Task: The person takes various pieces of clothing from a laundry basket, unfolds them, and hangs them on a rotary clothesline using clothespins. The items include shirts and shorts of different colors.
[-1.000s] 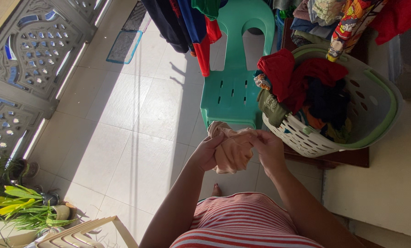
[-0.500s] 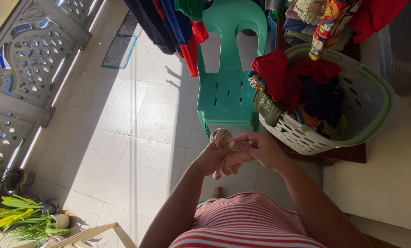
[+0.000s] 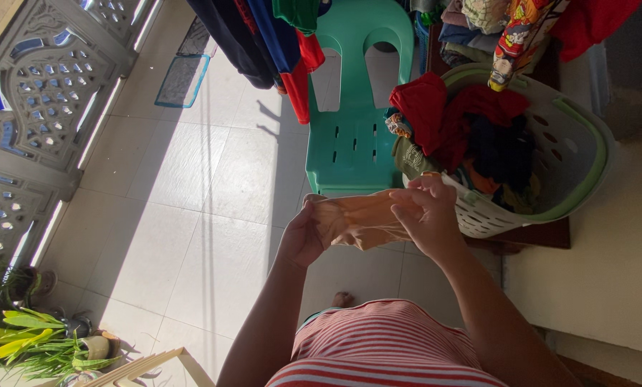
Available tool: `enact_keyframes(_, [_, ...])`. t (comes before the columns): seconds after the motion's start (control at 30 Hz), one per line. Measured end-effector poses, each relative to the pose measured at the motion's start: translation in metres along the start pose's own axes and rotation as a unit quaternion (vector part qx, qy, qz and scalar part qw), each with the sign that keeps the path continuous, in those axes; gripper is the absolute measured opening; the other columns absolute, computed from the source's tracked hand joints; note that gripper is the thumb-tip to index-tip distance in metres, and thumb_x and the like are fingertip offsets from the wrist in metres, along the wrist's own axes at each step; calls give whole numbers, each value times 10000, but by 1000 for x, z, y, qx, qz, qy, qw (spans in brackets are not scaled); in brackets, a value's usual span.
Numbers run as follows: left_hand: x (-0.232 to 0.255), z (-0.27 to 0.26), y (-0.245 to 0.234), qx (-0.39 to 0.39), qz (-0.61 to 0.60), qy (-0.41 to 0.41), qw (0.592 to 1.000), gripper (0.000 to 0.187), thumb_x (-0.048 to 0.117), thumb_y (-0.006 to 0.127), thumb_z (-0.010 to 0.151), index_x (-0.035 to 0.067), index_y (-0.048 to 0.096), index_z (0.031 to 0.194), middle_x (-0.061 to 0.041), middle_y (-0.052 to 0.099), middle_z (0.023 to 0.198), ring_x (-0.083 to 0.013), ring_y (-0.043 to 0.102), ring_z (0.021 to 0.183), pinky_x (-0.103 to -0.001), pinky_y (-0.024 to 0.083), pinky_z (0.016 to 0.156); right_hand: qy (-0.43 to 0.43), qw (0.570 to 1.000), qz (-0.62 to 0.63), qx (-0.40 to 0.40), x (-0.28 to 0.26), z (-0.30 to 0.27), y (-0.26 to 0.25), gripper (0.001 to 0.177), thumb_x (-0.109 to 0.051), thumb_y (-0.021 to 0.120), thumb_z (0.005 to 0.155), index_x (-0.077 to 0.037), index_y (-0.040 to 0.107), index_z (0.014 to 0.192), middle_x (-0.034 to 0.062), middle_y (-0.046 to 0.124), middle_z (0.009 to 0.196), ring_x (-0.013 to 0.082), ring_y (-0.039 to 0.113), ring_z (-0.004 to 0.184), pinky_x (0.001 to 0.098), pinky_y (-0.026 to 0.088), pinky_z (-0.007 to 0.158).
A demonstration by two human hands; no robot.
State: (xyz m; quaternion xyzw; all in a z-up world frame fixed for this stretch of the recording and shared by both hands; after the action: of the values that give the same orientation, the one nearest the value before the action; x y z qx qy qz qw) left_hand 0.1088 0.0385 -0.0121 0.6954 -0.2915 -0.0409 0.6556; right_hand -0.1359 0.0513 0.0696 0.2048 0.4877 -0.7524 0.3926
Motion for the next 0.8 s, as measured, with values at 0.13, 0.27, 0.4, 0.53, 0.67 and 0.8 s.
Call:
enact_keyframes(0.13, [-43, 5, 32, -63, -6, -36, 997, 229, 223, 492, 1093, 126, 508, 1301, -143, 620, 1289, -283, 663, 1197, -430, 582, 1031, 22, 995, 62, -73, -41, -16, 58, 445, -265, 865, 732, -32, 667, 1055, 106, 658, 1015, 263, 619, 983, 389, 514, 849])
enact_keyframes(0.27, [-52, 10, 3, -15, 56, -38, 998, 341, 85, 470, 1053, 111, 518, 1390, -122, 623, 1272, -241, 671, 1149, -381, 581, 903, 180, 977, 72, -84, -25, -18, 63, 251, -214, 692, 921, -64, 631, 1112, 58, 693, 938, 180, 684, 856, 323, 538, 770])
enact_keyframes(0.4, [-18, 14, -79, 250, 420, -18, 872, 456, 103, 501, 971, 175, 504, 1421, -110, 625, 1246, -248, 618, 1100, -368, 552, 898, 273, 851, 446, -44, 2, -16, 43, 152, -32, 500, 1029, -119, 579, 1125, 49, 603, 889, 108, 531, 790, 261, 463, 708])
enact_keyframes(0.53, [32, -5, -110, 410, 801, 55, 432, 543, 338, 809, 879, 108, 583, 1316, -185, 491, 1326, -373, 499, 1215, -449, 491, 973, 352, 723, 594, -13, 25, -25, 24, 237, 38, 428, 1006, -86, 619, 940, 16, 616, 915, 88, 600, 796, 273, 538, 740])
enact_keyframes(0.67, [46, -23, -106, 391, 847, -17, 359, 428, 226, 739, 873, 214, 657, 1293, -23, 610, 1271, -262, 582, 1234, -412, 549, 978, 324, 778, 538, -17, 35, -33, 9, 213, 71, 495, 997, -50, 669, 1022, 51, 640, 972, 91, 617, 842, 273, 560, 789])
enact_keyframes(0.8, [65, -32, -56, 376, 865, -108, 313, 272, 209, 783, 841, 282, 767, 1103, -8, 608, 1195, -238, 577, 1194, -356, 557, 969, 248, 940, -71, -223, 48, -18, -10, 283, 46, 645, 934, -104, 805, 1113, 131, 620, 989, 216, 605, 765, 377, 556, 702])
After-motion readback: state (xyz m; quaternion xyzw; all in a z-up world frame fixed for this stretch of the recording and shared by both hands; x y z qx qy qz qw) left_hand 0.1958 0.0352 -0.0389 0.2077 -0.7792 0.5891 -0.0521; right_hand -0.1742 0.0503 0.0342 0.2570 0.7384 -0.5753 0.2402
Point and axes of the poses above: each hand's wrist, its own z-axis towards the middle knuckle, its own y-axis out of the palm, x = y × z, the point moved 6 cm from there along z, towards the middle knuckle
